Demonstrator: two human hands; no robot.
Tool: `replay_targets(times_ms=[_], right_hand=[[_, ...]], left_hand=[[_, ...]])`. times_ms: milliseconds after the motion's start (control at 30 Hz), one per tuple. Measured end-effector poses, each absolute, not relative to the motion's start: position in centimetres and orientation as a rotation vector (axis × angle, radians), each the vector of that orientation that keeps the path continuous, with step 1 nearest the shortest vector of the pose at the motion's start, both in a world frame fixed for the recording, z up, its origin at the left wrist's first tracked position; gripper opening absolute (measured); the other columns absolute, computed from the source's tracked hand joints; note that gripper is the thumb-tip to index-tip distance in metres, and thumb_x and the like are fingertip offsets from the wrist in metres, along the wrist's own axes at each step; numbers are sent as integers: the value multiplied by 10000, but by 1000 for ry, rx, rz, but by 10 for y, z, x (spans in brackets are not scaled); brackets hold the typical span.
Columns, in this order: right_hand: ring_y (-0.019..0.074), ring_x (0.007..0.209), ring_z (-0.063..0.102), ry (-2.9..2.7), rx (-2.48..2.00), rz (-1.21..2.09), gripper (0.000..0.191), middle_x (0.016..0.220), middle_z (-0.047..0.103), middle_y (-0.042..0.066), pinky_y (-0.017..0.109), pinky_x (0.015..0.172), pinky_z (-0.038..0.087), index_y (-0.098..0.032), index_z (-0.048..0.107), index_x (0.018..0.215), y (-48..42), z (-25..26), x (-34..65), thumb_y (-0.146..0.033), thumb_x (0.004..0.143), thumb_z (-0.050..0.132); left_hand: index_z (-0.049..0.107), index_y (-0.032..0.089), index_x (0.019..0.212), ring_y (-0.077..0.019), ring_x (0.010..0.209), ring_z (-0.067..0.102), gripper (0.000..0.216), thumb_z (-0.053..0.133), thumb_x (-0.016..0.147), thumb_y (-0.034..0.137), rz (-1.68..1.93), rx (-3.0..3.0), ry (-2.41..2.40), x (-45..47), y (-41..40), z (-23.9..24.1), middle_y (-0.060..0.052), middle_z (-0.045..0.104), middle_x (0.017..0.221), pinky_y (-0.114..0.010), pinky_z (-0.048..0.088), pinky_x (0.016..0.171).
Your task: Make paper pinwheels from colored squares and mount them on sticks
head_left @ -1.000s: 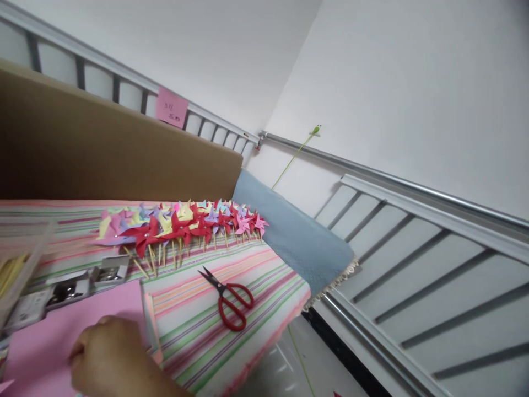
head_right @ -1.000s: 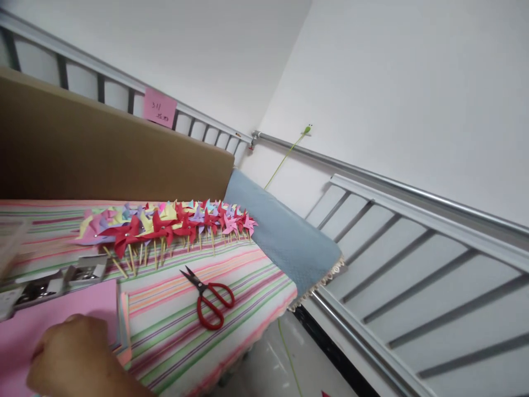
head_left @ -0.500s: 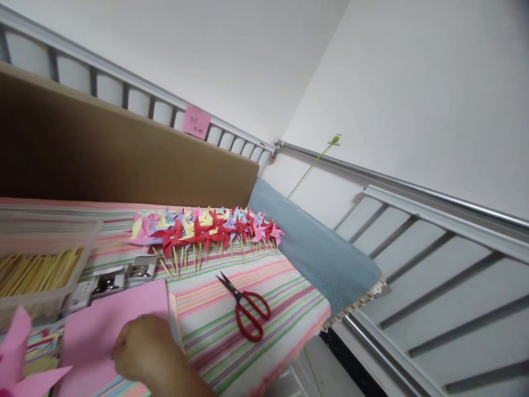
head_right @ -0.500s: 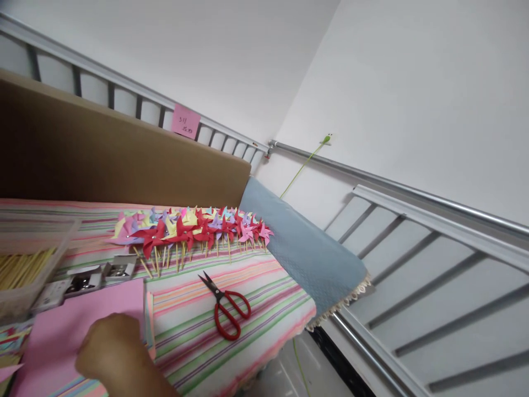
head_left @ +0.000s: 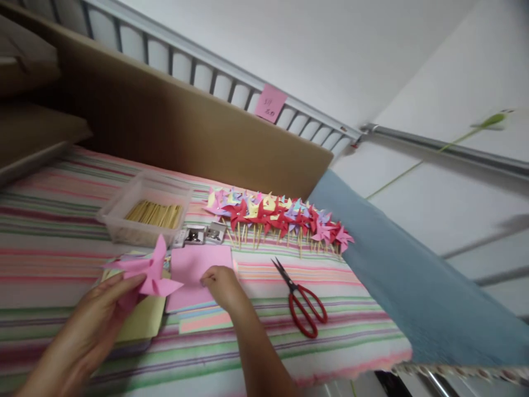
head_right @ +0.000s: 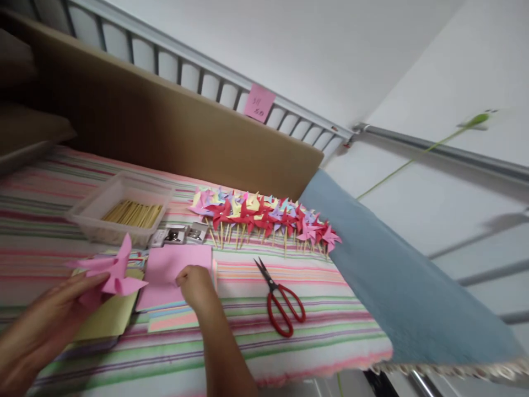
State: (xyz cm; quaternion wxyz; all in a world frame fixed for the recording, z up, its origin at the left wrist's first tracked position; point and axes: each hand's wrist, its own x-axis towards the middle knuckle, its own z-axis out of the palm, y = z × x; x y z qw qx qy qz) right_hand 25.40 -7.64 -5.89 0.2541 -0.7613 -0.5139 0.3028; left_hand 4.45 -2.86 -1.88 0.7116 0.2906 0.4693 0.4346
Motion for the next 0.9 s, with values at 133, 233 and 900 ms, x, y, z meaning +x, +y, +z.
replay_targets(times_ms=[133,233,900], right_hand=[[129,674,635,-1373,-2056,852,228,788,715,38,202,618,452,-163,711,843,-78,-57,256,-134,794,490],[122,647,621,-1373,-2053,849,207,761,705,27,199,596,441,-170,706,813,-80,-56,256,-149,797,501],[164,725,574,-1571,-2026,565,249,727,615,27,250,668,394,-188,640,643,-87,-49,236,17,656,500]], left_hand=[[679,158,681,-133,653,608,94,737,607,167,965,621,975,43,-25,-23,-16,684,697,-184,520,591],[698,161,739,-128,668,617,106,718,636,148,974,601,948,42,-25,-25,-17,698,728,-188,524,617],[619,140,658,-110,576,541,189,751,600,262,909,623,909,56,-38,-24,2,633,627,-223,399,574]])
